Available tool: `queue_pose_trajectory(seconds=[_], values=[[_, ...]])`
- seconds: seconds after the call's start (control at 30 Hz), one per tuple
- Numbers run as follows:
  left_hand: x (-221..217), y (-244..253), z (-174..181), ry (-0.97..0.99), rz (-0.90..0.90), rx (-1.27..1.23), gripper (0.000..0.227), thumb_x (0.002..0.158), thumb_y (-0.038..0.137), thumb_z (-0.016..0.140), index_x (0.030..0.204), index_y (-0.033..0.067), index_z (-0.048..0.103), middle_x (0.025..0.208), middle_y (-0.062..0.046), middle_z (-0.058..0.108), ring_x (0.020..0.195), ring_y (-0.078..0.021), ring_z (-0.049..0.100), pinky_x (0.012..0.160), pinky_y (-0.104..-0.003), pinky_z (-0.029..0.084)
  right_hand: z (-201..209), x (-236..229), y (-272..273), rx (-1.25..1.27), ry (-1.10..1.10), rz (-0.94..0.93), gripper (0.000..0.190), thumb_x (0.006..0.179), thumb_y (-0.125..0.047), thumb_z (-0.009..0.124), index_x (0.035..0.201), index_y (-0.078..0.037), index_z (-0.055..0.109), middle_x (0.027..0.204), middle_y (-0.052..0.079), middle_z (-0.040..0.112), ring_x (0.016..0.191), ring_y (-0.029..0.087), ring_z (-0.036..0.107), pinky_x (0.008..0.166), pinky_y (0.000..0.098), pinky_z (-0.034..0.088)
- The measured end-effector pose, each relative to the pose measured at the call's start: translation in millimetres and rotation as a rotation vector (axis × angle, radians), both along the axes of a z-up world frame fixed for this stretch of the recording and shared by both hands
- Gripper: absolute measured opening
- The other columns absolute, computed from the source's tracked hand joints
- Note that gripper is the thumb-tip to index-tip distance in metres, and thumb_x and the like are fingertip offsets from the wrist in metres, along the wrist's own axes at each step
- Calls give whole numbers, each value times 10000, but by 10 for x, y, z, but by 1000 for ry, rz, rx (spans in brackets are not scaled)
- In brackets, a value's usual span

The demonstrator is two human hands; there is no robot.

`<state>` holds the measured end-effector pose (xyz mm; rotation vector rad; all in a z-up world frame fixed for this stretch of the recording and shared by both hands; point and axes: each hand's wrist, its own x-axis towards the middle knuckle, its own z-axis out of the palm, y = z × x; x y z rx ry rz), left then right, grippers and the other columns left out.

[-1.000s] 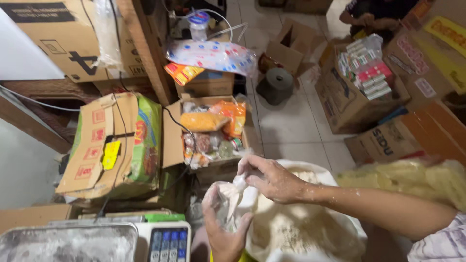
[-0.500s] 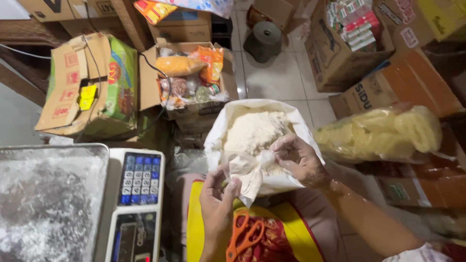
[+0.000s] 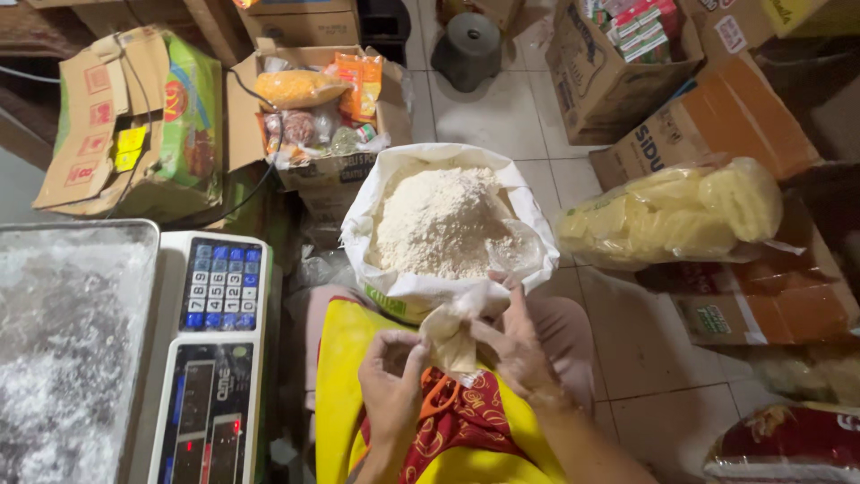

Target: The person scoops flour from a large sack into small plastic bags, weighs each bag on a digital scale, and sets the filled bags aside. The person repeats this process multiple times.

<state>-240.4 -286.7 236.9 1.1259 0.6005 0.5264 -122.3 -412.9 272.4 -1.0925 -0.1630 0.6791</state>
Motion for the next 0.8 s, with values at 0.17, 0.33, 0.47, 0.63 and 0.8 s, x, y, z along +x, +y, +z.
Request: queue_pose_trajectory(seconds=[0.17,0.33,0.47,0.63,0.8], values=[[-469,161,-263,241,182,481,292,863,-1,711,1135,-9,606,1074,-97,660,1011,-145,631,863,-291,518,-321,-12,-24,-281,-160,-38,848,794,132,629,1484,-165,237,1186,178,622,1034,212,675,795,364,608],[-994,577,-416,280,285,264,204,979,116,645,1150,6,636,1051,-83,697,969,-141,658,871,-290,529,-467,131,-75,-202,-402,-129,643,917,148,608,1409,-55,248,1121,215,687,1026,216,679,899,319,574],[-1034,558,-474,423,234,375,210,965,138,642,1145,42,686,986,-82,715,895,-157,677,799,-305,531,-595,-57,8,-327,-259,14,627,858,128,576,1372,-66,273,1078,180,697,972,202,709,811,346,620],[-757,739,-600,651,225,737,244,979,220,640,1148,56,703,1082,-135,673,939,-320,665,776,-428,523,-859,-121,75,-279,-381,142,545,905,137,530,1375,-37,317,1069,207,694,953,193,688,826,299,586],[-437,882,-788,865,14,911,295,924,371,697,1000,86,705,1040,-114,674,1000,-351,656,816,-493,519,-1047,-52,68,-492,-408,527,412,850,73,491,1240,-37,571,1008,141,714,838,192,691,686,314,596]])
